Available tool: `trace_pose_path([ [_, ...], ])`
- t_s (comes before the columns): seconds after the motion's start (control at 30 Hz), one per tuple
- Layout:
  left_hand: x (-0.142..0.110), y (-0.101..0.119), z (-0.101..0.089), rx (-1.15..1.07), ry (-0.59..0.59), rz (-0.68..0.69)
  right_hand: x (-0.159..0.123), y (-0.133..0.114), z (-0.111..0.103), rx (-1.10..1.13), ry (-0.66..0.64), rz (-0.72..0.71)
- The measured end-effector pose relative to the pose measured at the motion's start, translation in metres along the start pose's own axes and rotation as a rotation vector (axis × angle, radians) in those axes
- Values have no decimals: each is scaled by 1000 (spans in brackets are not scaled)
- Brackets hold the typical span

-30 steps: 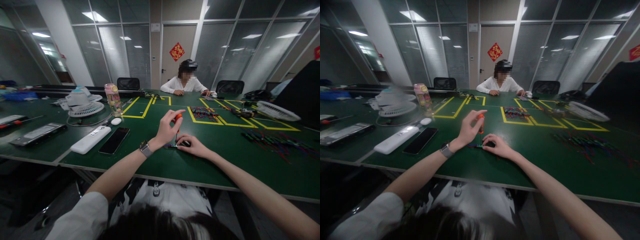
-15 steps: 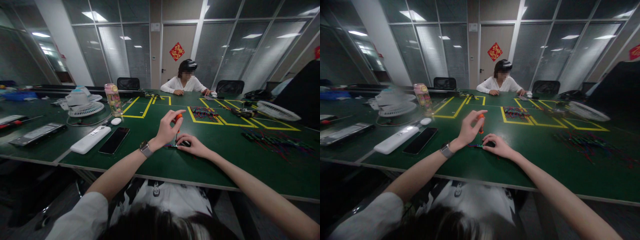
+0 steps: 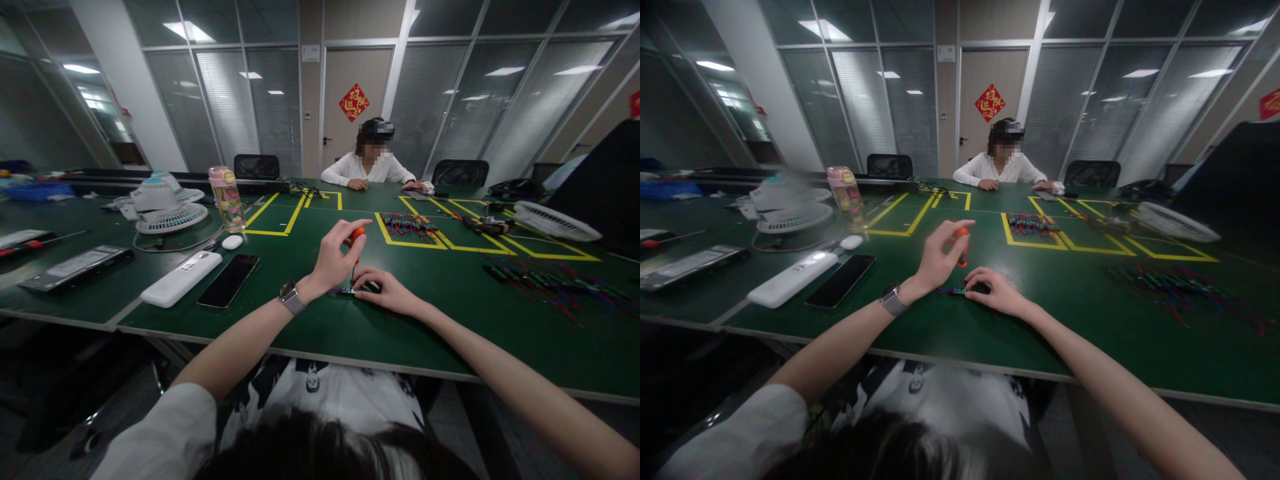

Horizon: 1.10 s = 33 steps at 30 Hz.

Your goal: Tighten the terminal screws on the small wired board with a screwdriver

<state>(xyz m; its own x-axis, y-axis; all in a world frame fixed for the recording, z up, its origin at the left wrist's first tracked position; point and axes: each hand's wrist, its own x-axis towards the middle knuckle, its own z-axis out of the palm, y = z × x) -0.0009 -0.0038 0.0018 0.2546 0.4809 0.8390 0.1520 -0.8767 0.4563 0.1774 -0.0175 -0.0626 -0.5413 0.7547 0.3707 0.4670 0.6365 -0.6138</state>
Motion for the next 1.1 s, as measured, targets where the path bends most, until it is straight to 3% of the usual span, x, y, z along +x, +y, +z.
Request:
trace_pose_path([
  [1.1,-1,0,1,-5,-6,-4,0,2,0,4,0,-16],
])
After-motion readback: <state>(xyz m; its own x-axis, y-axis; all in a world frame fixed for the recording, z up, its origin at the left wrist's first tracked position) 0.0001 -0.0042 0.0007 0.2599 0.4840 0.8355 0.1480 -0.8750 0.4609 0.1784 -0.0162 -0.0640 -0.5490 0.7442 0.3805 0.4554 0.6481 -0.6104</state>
